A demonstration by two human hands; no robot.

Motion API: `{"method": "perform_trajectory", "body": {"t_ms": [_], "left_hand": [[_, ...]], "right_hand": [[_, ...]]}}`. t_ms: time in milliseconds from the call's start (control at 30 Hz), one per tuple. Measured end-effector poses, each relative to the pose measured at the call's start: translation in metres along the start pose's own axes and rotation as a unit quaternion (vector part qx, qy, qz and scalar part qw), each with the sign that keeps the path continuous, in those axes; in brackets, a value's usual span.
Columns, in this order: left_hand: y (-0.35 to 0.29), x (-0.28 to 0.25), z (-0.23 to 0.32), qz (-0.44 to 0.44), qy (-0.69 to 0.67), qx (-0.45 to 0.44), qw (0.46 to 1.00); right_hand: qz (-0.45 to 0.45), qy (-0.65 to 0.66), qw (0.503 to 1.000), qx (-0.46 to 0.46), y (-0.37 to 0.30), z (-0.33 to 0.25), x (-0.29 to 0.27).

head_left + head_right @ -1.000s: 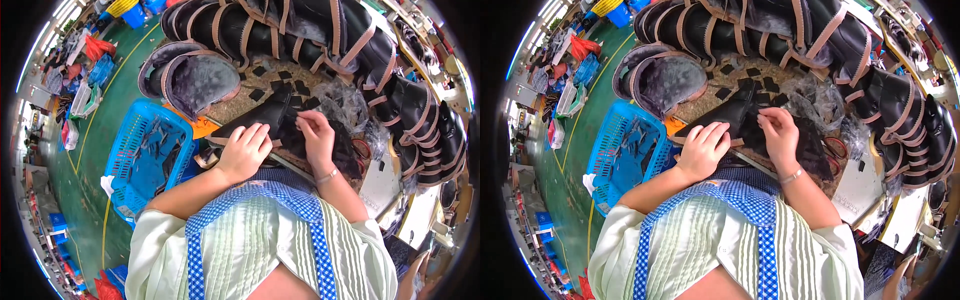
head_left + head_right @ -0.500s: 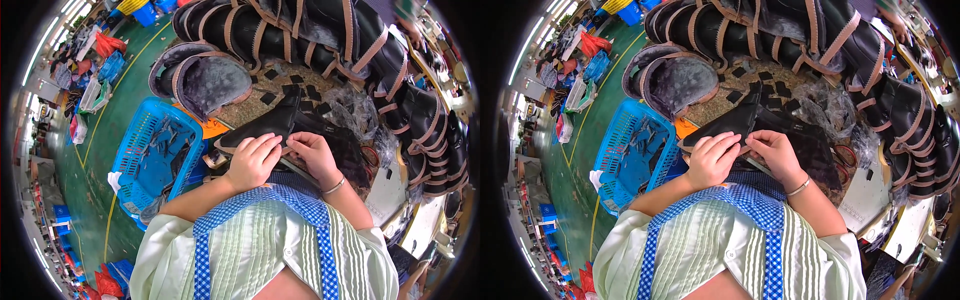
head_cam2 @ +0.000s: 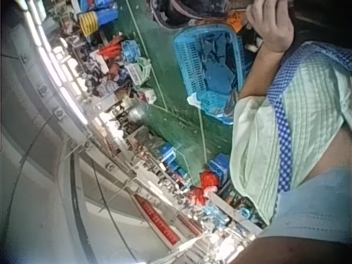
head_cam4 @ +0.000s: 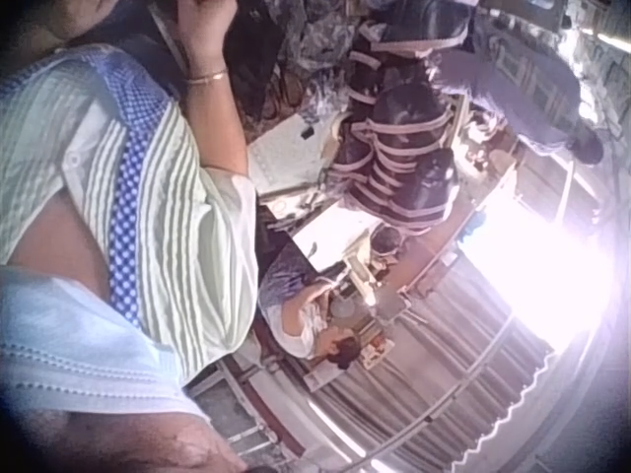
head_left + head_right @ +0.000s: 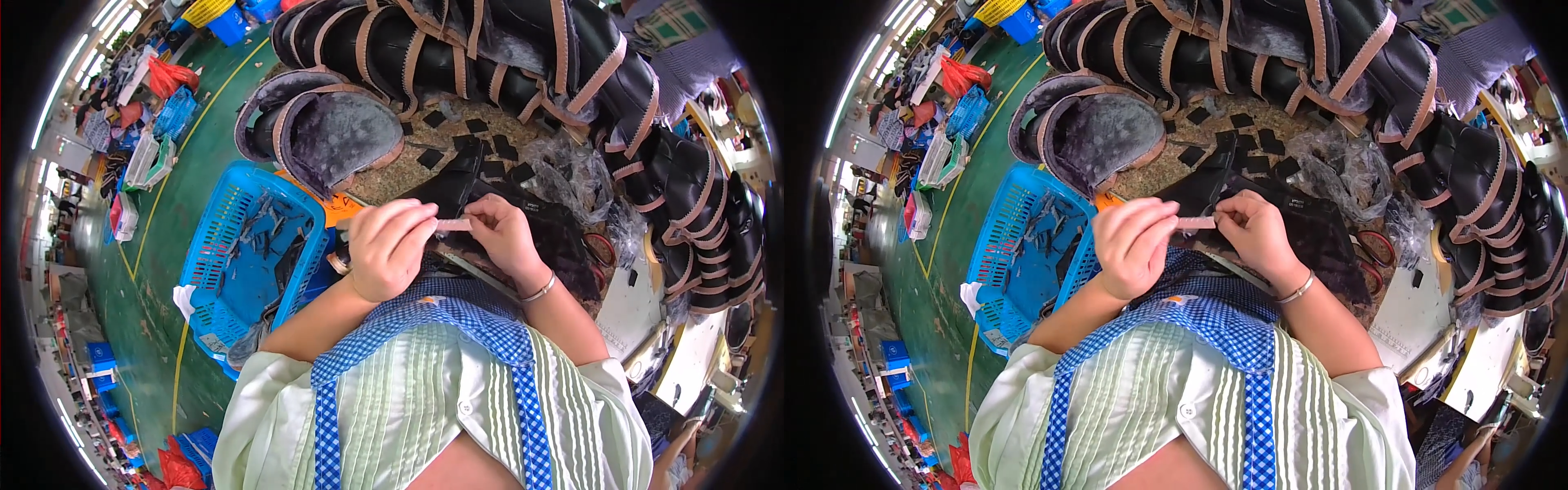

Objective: Trimming excess material and checking zippers on footwear uppers at a factory workbench.

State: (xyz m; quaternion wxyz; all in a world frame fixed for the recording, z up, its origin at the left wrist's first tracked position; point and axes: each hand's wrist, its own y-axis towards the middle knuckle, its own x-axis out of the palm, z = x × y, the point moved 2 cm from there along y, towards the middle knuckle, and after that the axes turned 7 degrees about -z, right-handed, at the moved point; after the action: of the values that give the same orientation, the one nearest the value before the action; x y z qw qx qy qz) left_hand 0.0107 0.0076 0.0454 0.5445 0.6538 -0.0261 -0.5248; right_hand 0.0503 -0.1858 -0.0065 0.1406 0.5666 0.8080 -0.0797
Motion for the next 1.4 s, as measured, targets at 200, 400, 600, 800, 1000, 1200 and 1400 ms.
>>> {"method": "perform_trajectory", "body": {"t_ms": [200,400,600,800,1000,1200,1400], "left_hand": [[-0.030,0.029,0.021,-0.120,-0.116,0.084,0.982],[-0.032,0.061,-0.004,-0.161,-0.390,-0.375,0.825],[-0.039,0.082,0.001,-0.064,-0.565,-0.466,0.678],[-0.033,0.077,0.005,-0.046,-0.593,-0.465,0.656],[-0.042,0.081,0.004,-0.078,-0.537,-0.470,0.696],[-0.035,0.070,0.006,-0.166,-0.427,-0.401,0.793],[-0.040,0.076,0.003,-0.131,-0.521,-0.391,0.747]], "right_hand": [[0.016,-0.067,0.997,-0.033,0.008,-0.016,-0.009],[-0.020,-0.051,0.998,-0.018,0.007,-0.023,-0.014],[0.063,0.226,0.972,0.002,-0.010,-0.006,-0.011],[0.044,0.297,0.950,0.087,-0.030,-0.004,0.003],[0.057,0.265,0.962,0.032,-0.023,-0.004,0.009],[0.006,-0.144,0.985,-0.093,-0.024,-0.030,-0.010],[-0.031,0.342,0.924,0.169,-0.023,-0.009,-0.005]]}}
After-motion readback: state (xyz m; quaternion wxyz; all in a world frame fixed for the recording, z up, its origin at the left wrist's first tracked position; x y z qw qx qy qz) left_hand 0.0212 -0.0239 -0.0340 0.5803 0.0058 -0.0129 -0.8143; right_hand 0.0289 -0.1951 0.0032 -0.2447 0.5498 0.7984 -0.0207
